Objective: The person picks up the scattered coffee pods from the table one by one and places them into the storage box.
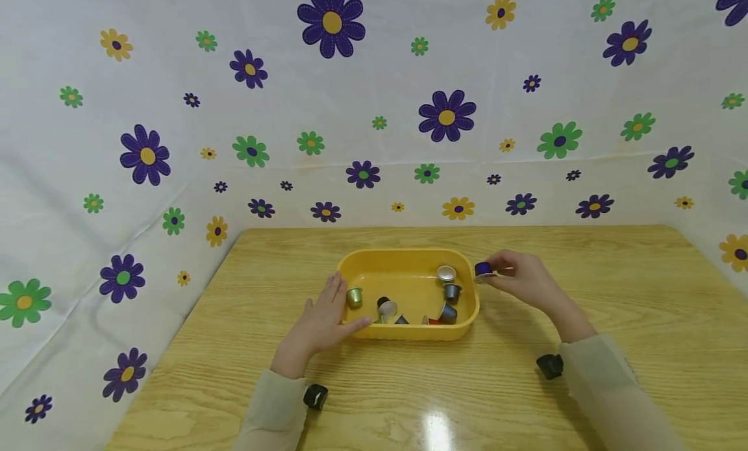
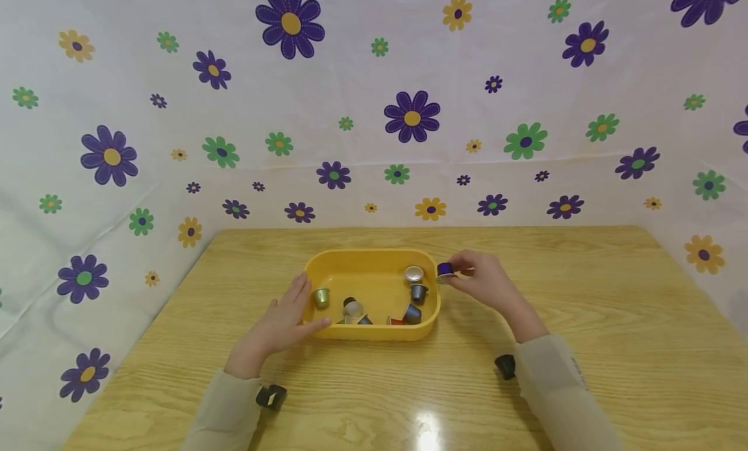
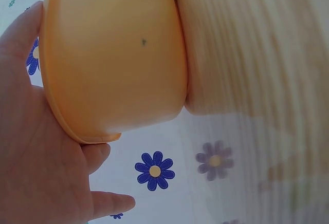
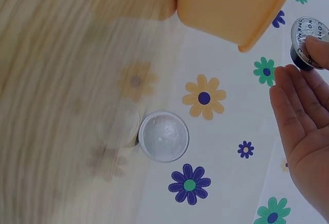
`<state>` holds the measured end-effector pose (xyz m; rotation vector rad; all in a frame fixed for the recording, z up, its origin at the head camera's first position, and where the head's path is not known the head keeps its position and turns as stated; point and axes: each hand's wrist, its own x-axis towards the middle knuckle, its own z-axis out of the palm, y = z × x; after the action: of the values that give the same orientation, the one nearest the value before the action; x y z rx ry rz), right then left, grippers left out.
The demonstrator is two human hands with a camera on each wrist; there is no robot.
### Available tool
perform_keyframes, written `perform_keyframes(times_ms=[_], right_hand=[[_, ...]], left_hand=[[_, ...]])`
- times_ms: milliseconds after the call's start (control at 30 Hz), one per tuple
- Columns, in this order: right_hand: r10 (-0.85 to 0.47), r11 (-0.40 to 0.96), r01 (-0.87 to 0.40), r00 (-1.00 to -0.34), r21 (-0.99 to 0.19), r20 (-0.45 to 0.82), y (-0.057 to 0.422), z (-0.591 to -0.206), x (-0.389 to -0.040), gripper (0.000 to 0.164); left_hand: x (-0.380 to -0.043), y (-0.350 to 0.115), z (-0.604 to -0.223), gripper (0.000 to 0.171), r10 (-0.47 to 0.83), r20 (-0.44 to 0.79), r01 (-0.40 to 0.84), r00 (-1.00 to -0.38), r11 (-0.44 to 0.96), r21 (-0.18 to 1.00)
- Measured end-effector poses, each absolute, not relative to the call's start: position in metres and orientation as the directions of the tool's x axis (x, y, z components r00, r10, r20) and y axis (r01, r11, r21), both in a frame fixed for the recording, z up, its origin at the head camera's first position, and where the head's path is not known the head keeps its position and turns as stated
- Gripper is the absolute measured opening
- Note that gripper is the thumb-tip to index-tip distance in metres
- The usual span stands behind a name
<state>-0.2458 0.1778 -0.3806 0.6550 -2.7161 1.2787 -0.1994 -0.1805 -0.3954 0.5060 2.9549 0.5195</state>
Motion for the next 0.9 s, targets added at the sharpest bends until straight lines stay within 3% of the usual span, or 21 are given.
perform_keyframes(times_ms=[533, 900], right_hand=[[-0.416, 0.508, -0.488, -0.861, -0.71, 0.294, 0.148, -0.382, -0.254, 0.021], [-0.441, 0.496, -0.47, -0.861, -0.731, 0.254, 0.128, -0.381, -0.258, 0.023]], left_hand=[[-0.2, -0.18, -0.396, 0.095, 0.332, -0.038, 0.3, -0.943, 0.891, 0.341], [-0.2, -0.18, -0.396, 0.094, 0.334, -0.037, 0.303, -0.942, 0.891, 0.337]])
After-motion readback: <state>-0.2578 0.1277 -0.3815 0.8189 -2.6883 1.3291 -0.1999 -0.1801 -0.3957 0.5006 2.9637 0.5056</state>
